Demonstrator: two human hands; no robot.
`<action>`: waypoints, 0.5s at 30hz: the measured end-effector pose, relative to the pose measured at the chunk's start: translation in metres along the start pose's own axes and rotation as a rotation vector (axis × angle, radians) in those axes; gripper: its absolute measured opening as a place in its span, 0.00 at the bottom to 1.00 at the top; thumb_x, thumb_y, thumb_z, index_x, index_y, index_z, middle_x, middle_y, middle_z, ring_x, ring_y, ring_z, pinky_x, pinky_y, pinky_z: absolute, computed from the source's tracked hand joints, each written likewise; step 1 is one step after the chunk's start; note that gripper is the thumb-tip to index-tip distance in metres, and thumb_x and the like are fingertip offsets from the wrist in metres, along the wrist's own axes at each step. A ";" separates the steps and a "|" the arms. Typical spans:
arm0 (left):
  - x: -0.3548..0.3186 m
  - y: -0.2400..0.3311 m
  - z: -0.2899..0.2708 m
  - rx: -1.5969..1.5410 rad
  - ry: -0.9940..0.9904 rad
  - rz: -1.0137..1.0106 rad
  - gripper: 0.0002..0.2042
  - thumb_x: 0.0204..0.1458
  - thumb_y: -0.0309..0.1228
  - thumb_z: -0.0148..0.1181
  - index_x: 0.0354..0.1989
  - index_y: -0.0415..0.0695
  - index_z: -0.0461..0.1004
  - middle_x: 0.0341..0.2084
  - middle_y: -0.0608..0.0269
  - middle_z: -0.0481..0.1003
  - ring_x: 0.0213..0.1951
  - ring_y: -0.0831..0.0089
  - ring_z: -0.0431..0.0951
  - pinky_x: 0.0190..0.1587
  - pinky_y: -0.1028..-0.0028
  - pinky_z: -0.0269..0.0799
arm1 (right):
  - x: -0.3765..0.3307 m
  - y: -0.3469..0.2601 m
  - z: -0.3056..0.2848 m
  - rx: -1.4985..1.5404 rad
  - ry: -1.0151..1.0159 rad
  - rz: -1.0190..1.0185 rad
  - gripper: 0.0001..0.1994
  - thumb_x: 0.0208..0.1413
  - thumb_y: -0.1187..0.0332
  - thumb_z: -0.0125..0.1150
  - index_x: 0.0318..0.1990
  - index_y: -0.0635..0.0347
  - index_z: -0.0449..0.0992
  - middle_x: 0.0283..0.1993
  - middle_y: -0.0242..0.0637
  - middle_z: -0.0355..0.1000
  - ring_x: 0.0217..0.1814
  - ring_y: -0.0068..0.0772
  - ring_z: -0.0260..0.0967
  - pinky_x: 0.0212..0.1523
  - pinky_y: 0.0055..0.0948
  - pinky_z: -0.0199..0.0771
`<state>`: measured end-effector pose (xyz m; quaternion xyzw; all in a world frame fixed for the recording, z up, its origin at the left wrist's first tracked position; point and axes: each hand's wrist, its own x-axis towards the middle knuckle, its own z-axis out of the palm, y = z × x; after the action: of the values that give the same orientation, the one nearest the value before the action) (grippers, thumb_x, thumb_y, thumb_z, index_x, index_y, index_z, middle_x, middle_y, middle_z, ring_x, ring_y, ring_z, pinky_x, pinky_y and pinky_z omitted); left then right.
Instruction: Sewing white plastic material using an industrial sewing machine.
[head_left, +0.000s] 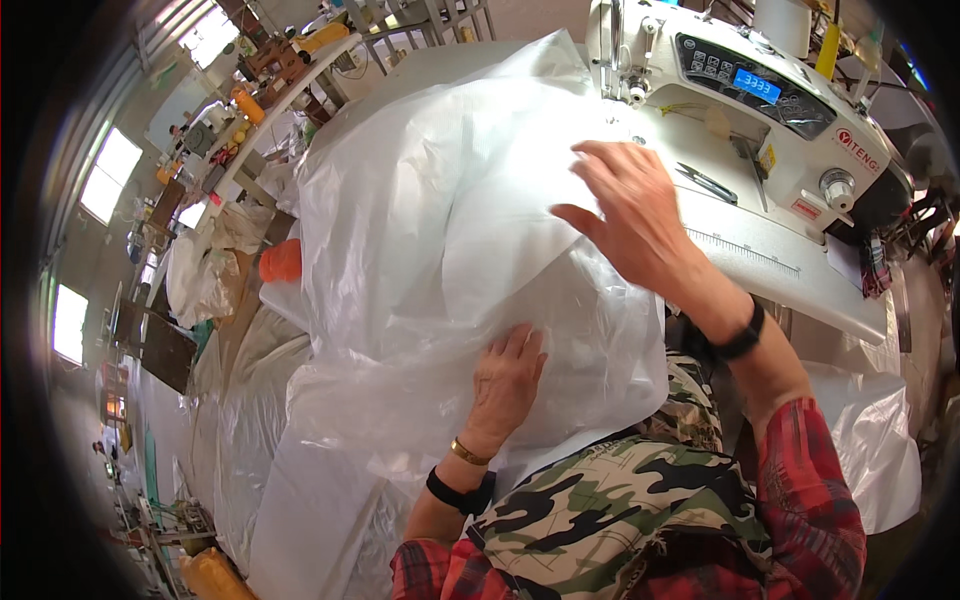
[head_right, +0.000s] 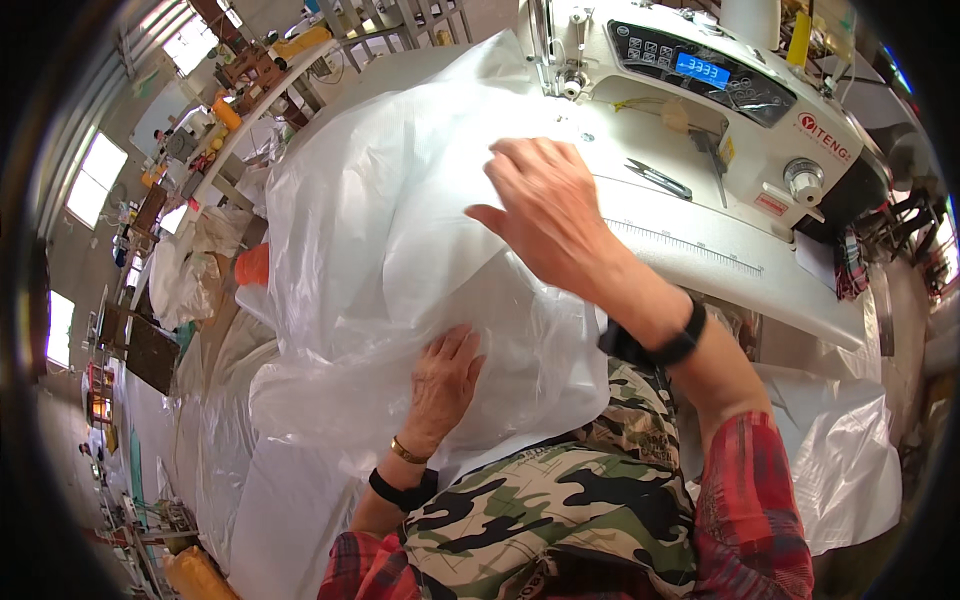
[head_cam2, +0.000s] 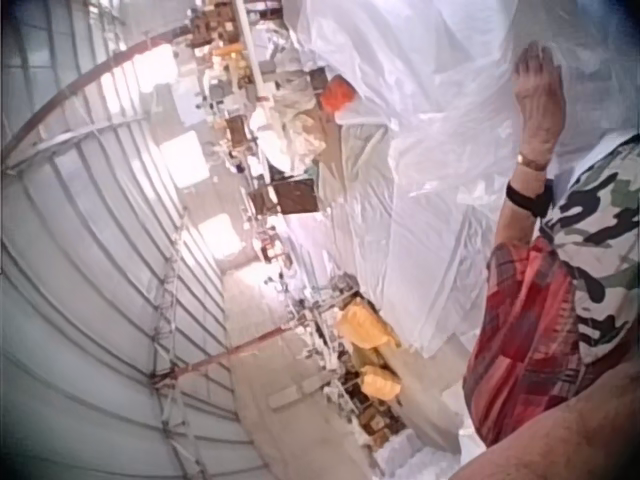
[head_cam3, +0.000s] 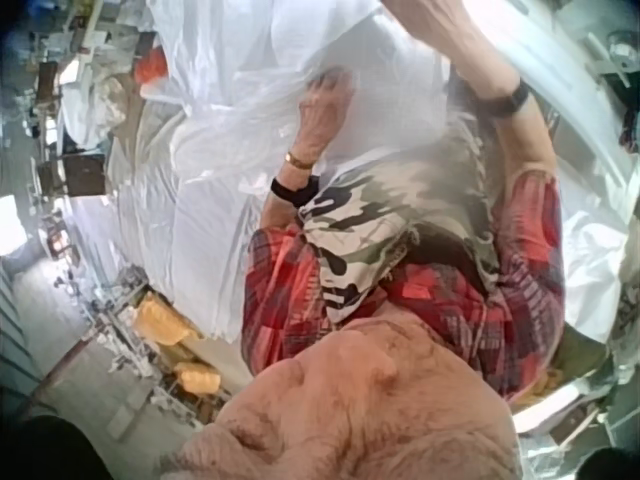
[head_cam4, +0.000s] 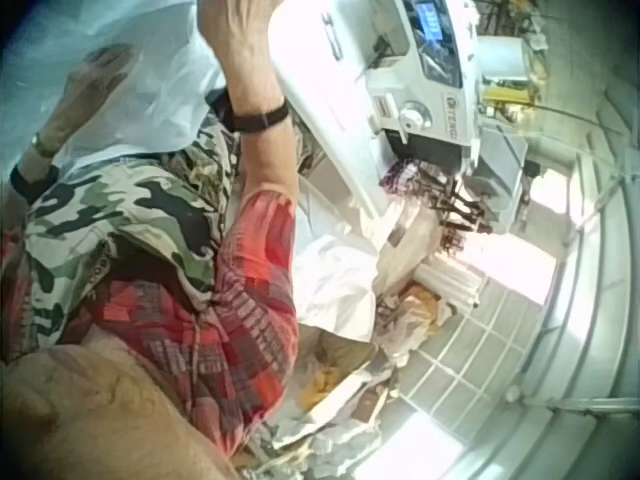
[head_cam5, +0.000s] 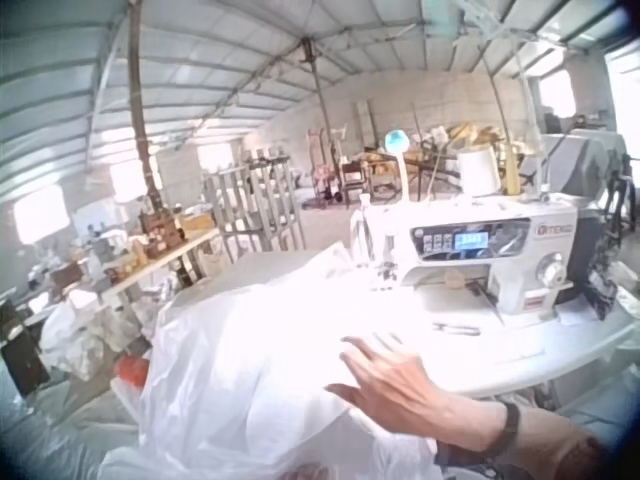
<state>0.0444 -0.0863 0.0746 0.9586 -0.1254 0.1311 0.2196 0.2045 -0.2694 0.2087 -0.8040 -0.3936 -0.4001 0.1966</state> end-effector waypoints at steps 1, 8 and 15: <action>0.009 0.004 -0.007 0.069 0.095 0.072 0.16 0.50 0.22 0.60 0.49 0.35 0.73 0.53 0.48 0.72 0.53 0.51 0.73 0.54 0.60 0.70 | 0.017 0.002 0.014 -0.036 0.012 -0.062 0.17 0.51 0.57 0.69 0.36 0.62 0.73 0.41 0.41 0.72 0.49 0.42 0.69 0.48 0.41 0.66; 0.036 0.008 -0.010 0.055 -0.022 0.164 0.16 0.54 0.22 0.53 0.52 0.35 0.70 0.54 0.47 0.70 0.55 0.51 0.72 0.56 0.60 0.68 | 0.047 -0.009 0.052 0.410 -1.030 0.017 0.24 0.50 0.49 0.66 0.33 0.66 0.78 0.30 0.51 0.75 0.38 0.53 0.73 0.44 0.44 0.71; 0.061 0.011 0.016 -0.101 0.114 0.230 0.19 0.57 0.23 0.48 0.58 0.37 0.66 0.60 0.44 0.65 0.61 0.47 0.66 0.61 0.56 0.62 | 0.039 -0.027 0.044 0.659 -0.551 0.061 0.15 0.53 0.58 0.67 0.36 0.63 0.80 0.25 0.41 0.75 0.28 0.40 0.72 0.35 0.37 0.72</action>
<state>0.1010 -0.1141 0.0834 0.9165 -0.2284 0.2033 0.2580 0.2188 -0.2062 0.2127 -0.7864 -0.5141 -0.0175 0.3421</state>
